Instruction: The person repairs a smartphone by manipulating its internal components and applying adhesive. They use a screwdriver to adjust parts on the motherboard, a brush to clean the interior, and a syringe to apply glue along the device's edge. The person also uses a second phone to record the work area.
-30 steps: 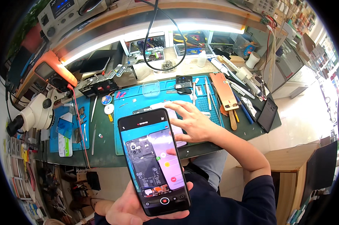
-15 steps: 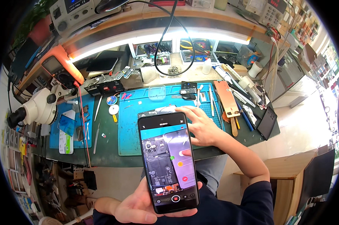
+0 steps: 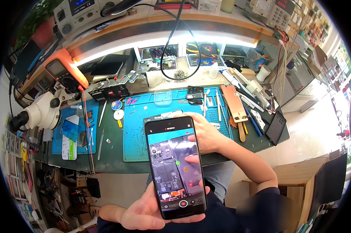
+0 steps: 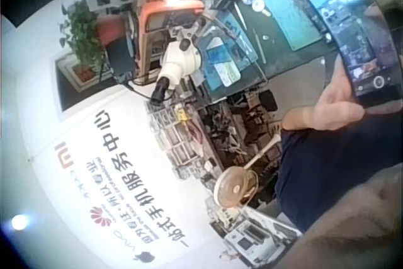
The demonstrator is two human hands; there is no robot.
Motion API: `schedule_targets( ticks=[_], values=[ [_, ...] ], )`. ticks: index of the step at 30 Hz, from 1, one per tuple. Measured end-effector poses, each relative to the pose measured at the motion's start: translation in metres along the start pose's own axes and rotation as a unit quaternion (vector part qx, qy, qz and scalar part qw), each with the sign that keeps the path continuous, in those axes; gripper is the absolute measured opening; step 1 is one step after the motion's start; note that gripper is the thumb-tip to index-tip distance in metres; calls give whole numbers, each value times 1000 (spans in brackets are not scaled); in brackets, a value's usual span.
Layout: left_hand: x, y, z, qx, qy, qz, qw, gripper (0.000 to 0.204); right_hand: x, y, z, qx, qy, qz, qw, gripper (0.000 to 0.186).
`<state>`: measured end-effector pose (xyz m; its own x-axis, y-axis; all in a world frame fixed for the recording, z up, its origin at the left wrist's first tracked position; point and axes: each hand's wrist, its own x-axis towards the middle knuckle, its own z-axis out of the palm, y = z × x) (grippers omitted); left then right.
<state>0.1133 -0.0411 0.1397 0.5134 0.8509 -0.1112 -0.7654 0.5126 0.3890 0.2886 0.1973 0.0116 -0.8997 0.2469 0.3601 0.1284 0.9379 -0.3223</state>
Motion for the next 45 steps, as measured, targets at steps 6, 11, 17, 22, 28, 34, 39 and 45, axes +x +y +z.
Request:
schedule_targets(
  ticks=[6,11,17,22,28,34,39,45],
  values=[
    [0,-1,-6,5,-55,18,998,108,-6,-7,-2,-5,6,-5,1000,50],
    [3,2,-6,14,-61,19,998,107,-14,-7,1,-1,14,-2,1000,49],
    [3,0,-5,5,-62,20,998,106,-14,-6,3,-9,2,-29,1000,50],
    [3,-2,-7,6,-64,19,998,108,-19,-5,3,-15,-1,3,1000,53],
    [4,-2,-2,14,-26,12,999,114,-29,-2,-4,-33,-10,15,999,56],
    [7,-1,-4,23,-39,17,999,112,-32,-5,-5,-25,-3,9,1000,58],
    [6,-2,-5,17,-43,26,999,109,-32,-21,-5,24,-2,-28,999,59],
    [5,-2,-7,20,-43,20,999,108,-33,-24,-2,21,-13,-29,999,60]
  ],
)
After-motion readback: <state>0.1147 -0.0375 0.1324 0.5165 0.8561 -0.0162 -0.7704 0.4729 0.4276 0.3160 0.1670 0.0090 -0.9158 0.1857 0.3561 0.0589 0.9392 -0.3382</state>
